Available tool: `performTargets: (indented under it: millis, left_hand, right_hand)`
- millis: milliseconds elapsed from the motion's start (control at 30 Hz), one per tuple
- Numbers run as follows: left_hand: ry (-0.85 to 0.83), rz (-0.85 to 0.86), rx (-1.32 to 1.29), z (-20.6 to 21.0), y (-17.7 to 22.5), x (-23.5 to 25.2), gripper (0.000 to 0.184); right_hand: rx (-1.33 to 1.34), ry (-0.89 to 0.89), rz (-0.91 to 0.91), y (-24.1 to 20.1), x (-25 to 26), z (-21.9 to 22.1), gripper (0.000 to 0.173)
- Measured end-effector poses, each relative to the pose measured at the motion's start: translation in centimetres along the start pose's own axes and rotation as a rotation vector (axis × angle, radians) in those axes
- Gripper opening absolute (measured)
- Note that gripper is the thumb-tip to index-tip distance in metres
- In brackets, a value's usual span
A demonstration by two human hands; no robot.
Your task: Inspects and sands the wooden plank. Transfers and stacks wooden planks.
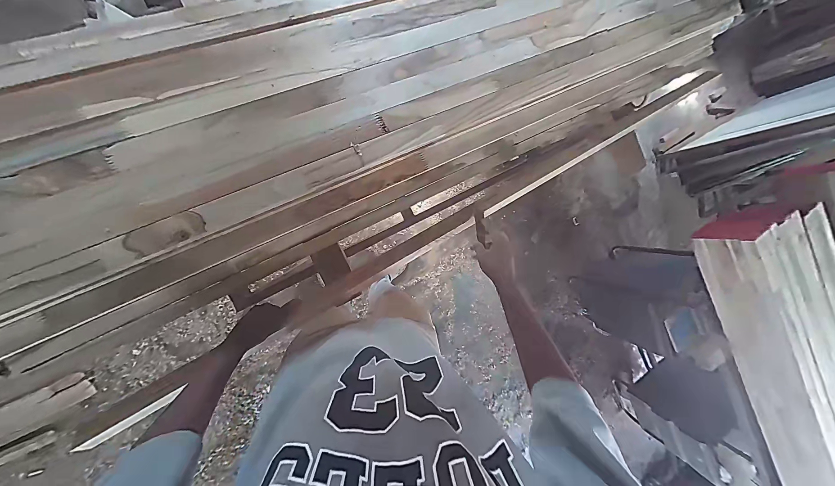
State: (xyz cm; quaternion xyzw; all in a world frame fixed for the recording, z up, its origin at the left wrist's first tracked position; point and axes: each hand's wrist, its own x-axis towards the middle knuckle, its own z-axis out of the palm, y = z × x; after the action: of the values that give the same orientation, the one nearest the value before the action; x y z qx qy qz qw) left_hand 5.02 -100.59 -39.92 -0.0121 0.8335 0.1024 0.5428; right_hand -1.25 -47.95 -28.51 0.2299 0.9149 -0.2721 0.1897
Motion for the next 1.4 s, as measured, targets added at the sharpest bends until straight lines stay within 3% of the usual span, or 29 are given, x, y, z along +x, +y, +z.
performTargets:
  millis: [67,167,233,333,400,467,600,700,767,833,967,1100,1167,1267,1400]
  left_hand:
    - [0.014,0.003,-0.095,-0.1,-0.3,0.3,0.089]
    - [-0.011,0.049,-0.056,0.0,-0.7,0.2,0.085]
    - [0.028,0.042,-0.004,-0.5,-0.5,0.1,0.087]
    - [0.091,0.008,0.116,0.3,0.2,-1.1,0.095]
    - [0.142,-0.005,0.111,0.9,0.5,-1.6,0.093]
    - [0.194,0.004,0.039,1.5,0.3,-2.1,0.091]
    - [0.27,0.069,-0.032,1.6,-0.4,-2.4,0.089]
    - [0.16,0.185,-0.079,0.6,-1.6,-2.6,0.085]
    - [0.066,0.243,-0.182,0.3,-6.0,-3.7,0.074]
    - [0.0,0.298,-0.23,0.8,-12.7,-4.4,0.062]
    - [-0.143,0.258,-0.077,3.4,-28.4,-6.7,0.056]
    - [-0.145,0.161,-0.425,6.3,-38.3,-8.9,0.048]
    - [-0.144,0.15,-0.511,6.6,-39.9,-9.8,0.048]
    - [-0.07,0.219,-0.501,6.6,-39.0,-9.2,0.052]
    - [0.013,0.362,-0.421,6.4,-36.5,-9.1,0.052]
  right_hand:
    - [-0.029,0.145,-0.106,0.4,0.5,4.0,0.052]
    - [-0.236,0.094,0.045,1.8,-2.3,8.5,0.055]
    - [-0.228,0.114,0.101,2.9,-3.0,7.5,0.058]
    - [-0.141,0.154,0.135,2.0,-0.7,2.0,0.049]
    - [-0.073,0.067,0.263,0.3,2.6,-0.1,0.042]
    - [-0.029,-0.021,0.362,-1.7,3.6,0.9,0.036]
    - [-0.048,-0.2,0.371,-7.8,-2.2,7.3,0.025]
    - [-0.093,-0.368,0.393,-9.9,-6.6,9.2,0.023]
    - [0.126,-0.48,0.383,-10.8,-10.1,10.0,0.031]
    - [0.435,-0.465,0.345,-10.5,-14.3,12.0,0.04]
    - [0.877,-0.397,0.169,-9.0,-22.2,20.5,0.047]
    - [1.102,-0.312,0.043,-10.7,-27.4,28.6,0.055]
    - [1.116,-0.305,-0.007,-12.1,-28.8,32.1,0.056]
    - [1.068,-0.284,-0.065,-14.6,-32.0,35.8,0.061]
    - [0.746,-0.137,-0.205,-18.9,-36.0,41.8,0.052]
